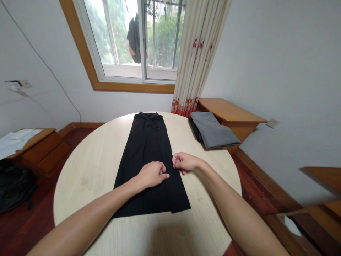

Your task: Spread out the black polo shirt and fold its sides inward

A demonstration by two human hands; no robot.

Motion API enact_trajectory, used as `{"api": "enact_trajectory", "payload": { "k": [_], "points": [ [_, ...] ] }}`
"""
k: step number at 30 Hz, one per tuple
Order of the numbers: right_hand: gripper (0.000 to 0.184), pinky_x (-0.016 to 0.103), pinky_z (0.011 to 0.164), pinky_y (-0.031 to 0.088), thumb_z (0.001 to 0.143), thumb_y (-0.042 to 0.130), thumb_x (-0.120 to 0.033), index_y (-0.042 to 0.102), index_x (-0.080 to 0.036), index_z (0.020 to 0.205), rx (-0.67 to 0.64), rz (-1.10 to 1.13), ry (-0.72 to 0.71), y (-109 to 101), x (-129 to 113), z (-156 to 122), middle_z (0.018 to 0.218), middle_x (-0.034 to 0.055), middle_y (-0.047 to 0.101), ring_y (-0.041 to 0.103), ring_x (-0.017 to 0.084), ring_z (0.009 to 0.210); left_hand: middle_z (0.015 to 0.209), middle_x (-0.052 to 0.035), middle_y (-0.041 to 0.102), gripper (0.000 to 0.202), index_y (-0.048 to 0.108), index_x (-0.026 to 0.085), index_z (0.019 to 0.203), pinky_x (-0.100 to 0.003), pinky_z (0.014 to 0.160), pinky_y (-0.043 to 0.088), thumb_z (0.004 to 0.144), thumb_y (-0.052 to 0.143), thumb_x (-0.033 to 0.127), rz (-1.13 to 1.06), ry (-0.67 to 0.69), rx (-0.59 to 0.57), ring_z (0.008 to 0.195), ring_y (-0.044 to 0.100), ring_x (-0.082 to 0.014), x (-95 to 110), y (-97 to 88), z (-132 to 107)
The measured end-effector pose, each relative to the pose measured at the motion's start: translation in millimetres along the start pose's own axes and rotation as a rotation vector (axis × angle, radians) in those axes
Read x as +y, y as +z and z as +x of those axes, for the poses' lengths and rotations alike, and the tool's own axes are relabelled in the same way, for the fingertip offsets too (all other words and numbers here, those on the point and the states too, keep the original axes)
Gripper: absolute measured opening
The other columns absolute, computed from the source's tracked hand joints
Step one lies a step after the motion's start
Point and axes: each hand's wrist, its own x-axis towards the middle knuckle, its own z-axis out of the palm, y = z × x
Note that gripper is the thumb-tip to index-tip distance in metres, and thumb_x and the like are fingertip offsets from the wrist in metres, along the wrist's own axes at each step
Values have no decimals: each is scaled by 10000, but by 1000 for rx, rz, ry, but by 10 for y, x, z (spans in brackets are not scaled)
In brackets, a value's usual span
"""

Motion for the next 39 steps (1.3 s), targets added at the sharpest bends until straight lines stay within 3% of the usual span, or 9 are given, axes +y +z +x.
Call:
{"api": "enact_trajectory", "payload": {
  "k": [4, 9, 13, 20, 24, 27, 31, 34, 39],
  "points": [
    [124, 132, 369, 296, 822, 536, -88, 455, -181, 816, 5, 5, 3, 4, -1, 1, 440, -89, 528, 505, 76, 340, 737, -12, 669, 159, 579, 194, 774, -259, 601, 436, 866, 584, 323, -258, 22, -14, 687, 632, -169, -61, 18, 35],
    [122, 116, 373, 315, 843, 567, -108, 464, -174, 850, -20, 28, 29, 26, -36, -22, 526, -67, 603, 497, 49, 337, 543, 63, 581, 170, 437, 213, 837, -215, 489, 464, 865, 587, 288, -765, -83, -150, 484, 617, -133, -139, 20, 89],
    [120, 134, 375, 342, 856, 612, -162, 493, -170, 852, -35, 18, 16, 55, -72, -39, 522, -65, 590, 482, 53, 344, 513, 95, 535, 143, 462, 201, 858, -178, 413, 433, 836, 602, 215, -823, -69, -114, 405, 590, -114, -163, -71, 74],
    [191, 147, 396, 350, 838, 677, -217, 493, -176, 865, -27, -72, -45, 68, -47, -44, 473, -93, 517, 473, 65, 368, 532, 61, 583, 255, 569, 138, 1066, -215, 433, 480, 824, 612, 206, -635, -196, -377, 426, 622, -142, -181, -199, 16],
    [332, 161, 416, 319, 744, 780, -236, 508, -181, 927, -25, -156, -55, 53, -17, -51, 473, -112, 492, 456, 70, 380, 556, 51, 596, 330, 573, 125, 1158, -234, 444, 464, 849, 602, 239, -495, -200, -429, 438, 609, -147, -195, -202, 16],
    [358, 179, 458, 308, 706, 816, -282, 550, -173, 919, 1, -268, -82, 42, -26, -48, 520, -93, 517, 470, 72, 430, 581, 40, 595, 295, 630, 145, 1102, -243, 478, 436, 874, 602, 329, -348, -104, -307, 468, 594, -143, -222, -202, 27],
    [274, 197, 557, 305, 745, 803, -337, 624, -163, 858, 237, -426, -233, 57, -61, -22, 653, -44, 590, 495, 72, 564, 745, -4, 687, 251, 685, 191, 1019, -258, 606, 426, 835, 681, 362, -17, -8, -45, 687, 660, -176, -256, -200, 43],
    [241, 208, 594, 301, 783, 775, -332, 646, -170, 906, 338, -485, -272, 80, -70, -4, 726, -25, 625, 508, 84, 623, 839, -9, 725, 292, 672, 223, 1083, -266, 610, 395, 832, 698, 369, 124, -19, -2, 774, 673, -198, -269, -215, 43],
    [250, 217, 584, 295, 765, 784, -341, 637, -170, 874, 299, -499, -174, 77, -60, -18, 752, -12, 635, 510, 93, 635, 860, -6, 734, 288, 681, 249, 1106, -270, 602, 378, 844, 697, 367, 207, -17, -1, 814, 678, -211, -275, -247, 46]
  ]
}}
